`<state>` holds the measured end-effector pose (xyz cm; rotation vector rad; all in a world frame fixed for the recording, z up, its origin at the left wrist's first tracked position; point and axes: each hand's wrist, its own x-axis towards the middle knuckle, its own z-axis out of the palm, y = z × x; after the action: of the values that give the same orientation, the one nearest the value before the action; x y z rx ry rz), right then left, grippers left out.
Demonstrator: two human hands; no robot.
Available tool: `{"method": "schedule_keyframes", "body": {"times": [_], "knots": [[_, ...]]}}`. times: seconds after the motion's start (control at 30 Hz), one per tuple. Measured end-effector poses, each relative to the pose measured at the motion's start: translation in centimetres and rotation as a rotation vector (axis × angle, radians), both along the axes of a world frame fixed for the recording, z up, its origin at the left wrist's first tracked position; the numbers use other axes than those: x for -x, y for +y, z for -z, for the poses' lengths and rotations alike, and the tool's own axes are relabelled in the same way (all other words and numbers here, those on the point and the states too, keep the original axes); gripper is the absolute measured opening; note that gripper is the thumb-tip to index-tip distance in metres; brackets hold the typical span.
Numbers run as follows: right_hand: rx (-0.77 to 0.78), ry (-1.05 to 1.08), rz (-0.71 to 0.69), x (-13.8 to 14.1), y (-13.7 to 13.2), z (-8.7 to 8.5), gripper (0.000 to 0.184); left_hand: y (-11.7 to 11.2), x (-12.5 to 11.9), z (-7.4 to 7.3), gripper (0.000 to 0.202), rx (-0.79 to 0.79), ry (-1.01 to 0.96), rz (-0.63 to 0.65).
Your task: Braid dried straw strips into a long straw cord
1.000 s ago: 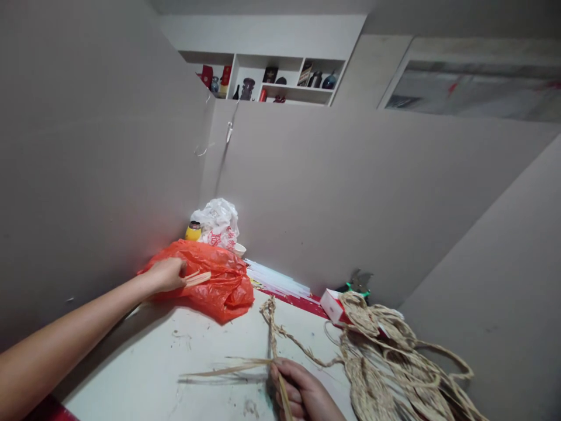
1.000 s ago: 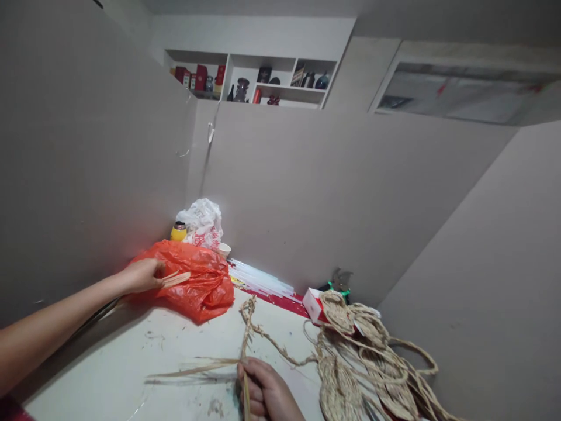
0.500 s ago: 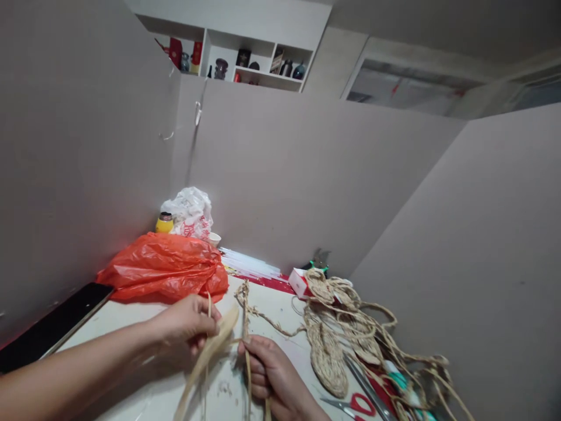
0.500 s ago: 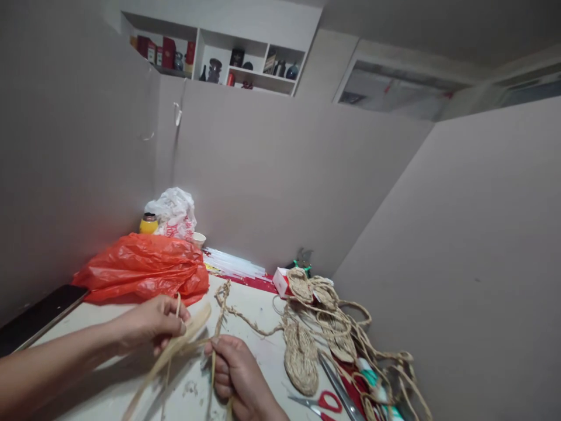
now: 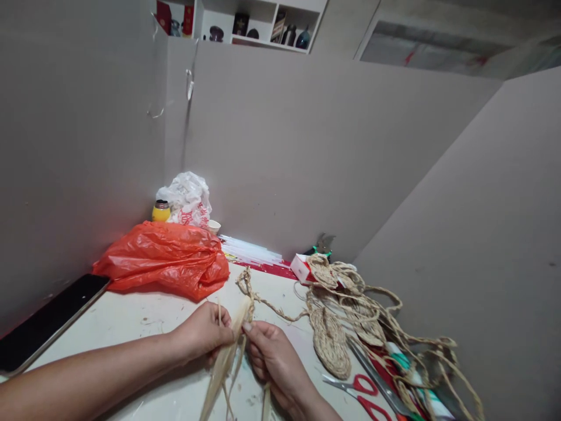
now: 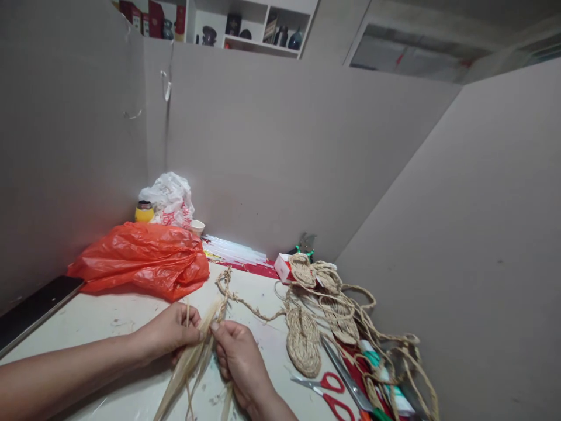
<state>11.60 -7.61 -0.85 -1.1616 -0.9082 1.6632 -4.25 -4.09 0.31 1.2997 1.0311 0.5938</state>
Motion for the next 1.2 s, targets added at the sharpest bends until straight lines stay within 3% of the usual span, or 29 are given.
{"method": "schedule_keyframes", "body": {"times": [0.3, 0.67, 0.8, 0.9, 1.0, 1.2], "knots": [[-0.064, -0.172, 0.038, 0.6, -0.5, -0.4, 0.041, -0.5, -0.2, -0.3, 0.017, -0.061, 0.098, -0.01], [-0.059, -0.19, 0.041, 0.5, -0.4, 0.0, 0.041, -0.6, -0.2, -0.3, 0.02, -0.104, -0.024, -0.068], [-0.093, -0.213, 0.042, 0.5, -0.4, -0.2, 0.041, -1.1, -0.4, -1.3, 0.025, 0.002, -0.113, -0.049], [-0.104, -0.229, 0.035, 0.6, -0.4, -0.6, 0.039, -1.1, 0.3, -3.5, 0.028, 0.036, -0.213, -0.001], [-0.105, -0.245, 0.044, 0.6, -0.4, -0.7, 0.034, -0.9, 2.4, -7.4, 0.028, -0.066, -0.261, -0.011], [-0.1, -0.286, 0.053, 0.4, -0.2, -0.3, 0.031, -1.6, 7.8, -17.2, 0.019, -0.356, -0.305, -0.342]]}}
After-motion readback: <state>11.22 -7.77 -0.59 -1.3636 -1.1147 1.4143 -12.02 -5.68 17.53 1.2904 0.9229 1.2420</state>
